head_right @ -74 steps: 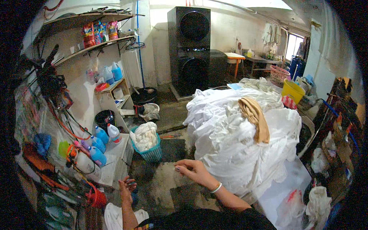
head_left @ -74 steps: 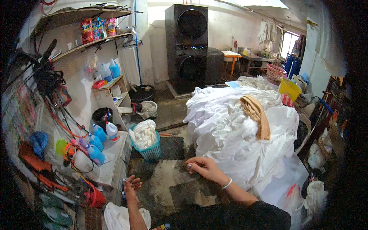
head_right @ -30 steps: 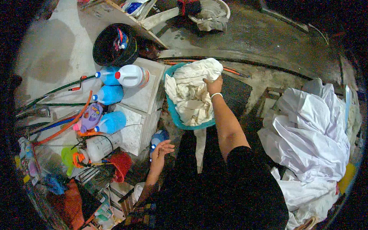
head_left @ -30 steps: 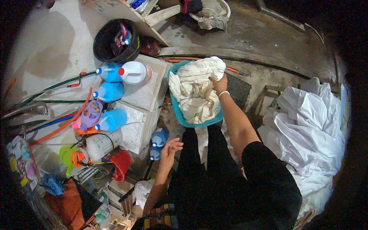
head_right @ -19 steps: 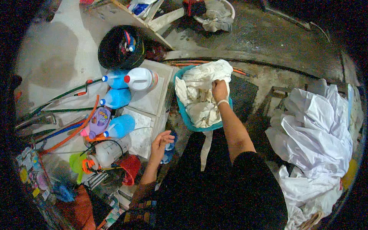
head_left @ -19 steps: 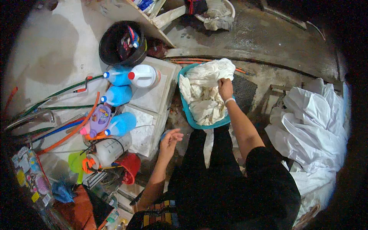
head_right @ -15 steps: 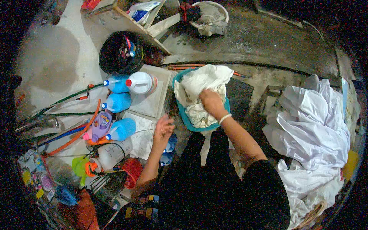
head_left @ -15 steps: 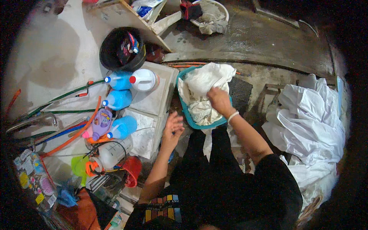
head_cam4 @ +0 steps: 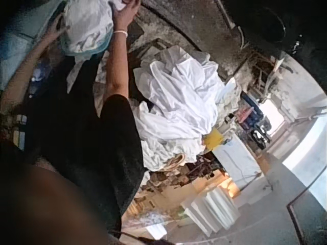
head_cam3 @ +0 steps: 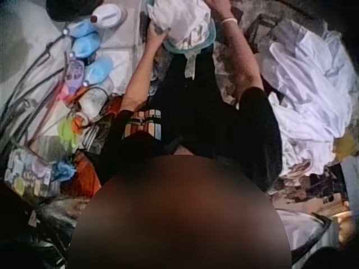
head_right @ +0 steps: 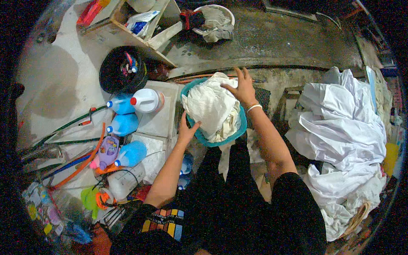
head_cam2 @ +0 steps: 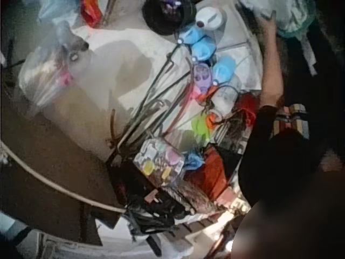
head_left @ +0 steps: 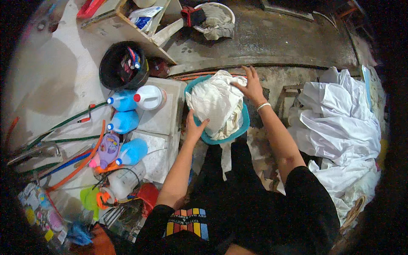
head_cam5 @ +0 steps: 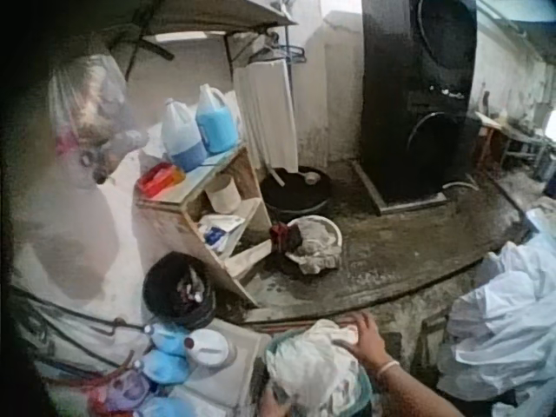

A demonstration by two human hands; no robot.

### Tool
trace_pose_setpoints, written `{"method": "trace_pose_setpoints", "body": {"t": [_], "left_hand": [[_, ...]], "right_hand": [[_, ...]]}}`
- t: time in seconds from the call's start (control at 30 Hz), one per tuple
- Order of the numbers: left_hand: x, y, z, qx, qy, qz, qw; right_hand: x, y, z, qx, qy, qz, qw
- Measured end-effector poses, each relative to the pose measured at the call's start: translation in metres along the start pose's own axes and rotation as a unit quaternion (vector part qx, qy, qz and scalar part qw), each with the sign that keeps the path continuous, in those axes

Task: The person sorts white linens and clothes, removes them from hangers, and loads them into a washing machine. They then add more items from a basket and start the machine, followed by handling additional grey linens.

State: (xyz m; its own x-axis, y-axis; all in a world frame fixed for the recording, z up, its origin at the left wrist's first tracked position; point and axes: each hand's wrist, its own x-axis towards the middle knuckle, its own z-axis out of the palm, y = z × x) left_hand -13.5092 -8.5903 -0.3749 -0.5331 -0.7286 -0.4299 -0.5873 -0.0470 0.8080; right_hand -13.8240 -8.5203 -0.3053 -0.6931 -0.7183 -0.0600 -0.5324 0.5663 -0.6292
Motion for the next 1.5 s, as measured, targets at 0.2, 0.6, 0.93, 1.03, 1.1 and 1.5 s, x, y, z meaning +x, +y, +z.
{"method": "trace_pose_setpoints", "body": {"t": [0.2, 0.6, 0.93, 1.03, 1.1, 1.5], "left_hand": [[0.063, -0.071, 0.079, -0.171, 0.107, -0.323, 0.925], [-0.016, 0.009, 0.02, 0.253, 0.077, 0.025, 0.964], [-0.142, 0.135, -0.083, 0.136, 0.064, 0.259, 0.954], [-0.16, 0.175, -0.114, 0.054, 0.112, 0.214, 0.969], [-0.176, 0.201, -0.143, -0.026, 0.16, 0.203, 0.966], [-0.23, 0.367, -0.262, -0.173, 0.361, 0.398, 0.826]], "right_hand": [[0.003, 0.141, 0.124, 0.062, 0.013, 0.216, 0.974], [-0.024, 0.153, 0.127, -0.055, -0.245, 0.162, 0.954], [-0.13, 0.043, 0.044, -0.083, -0.256, -0.25, 0.93], [-0.144, 0.007, 0.002, 0.033, -0.258, -0.187, 0.947], [-0.156, -0.032, -0.042, -0.012, -0.254, -0.177, 0.951], [-0.128, -0.273, -0.329, 0.183, 0.168, -0.396, 0.884]]}}
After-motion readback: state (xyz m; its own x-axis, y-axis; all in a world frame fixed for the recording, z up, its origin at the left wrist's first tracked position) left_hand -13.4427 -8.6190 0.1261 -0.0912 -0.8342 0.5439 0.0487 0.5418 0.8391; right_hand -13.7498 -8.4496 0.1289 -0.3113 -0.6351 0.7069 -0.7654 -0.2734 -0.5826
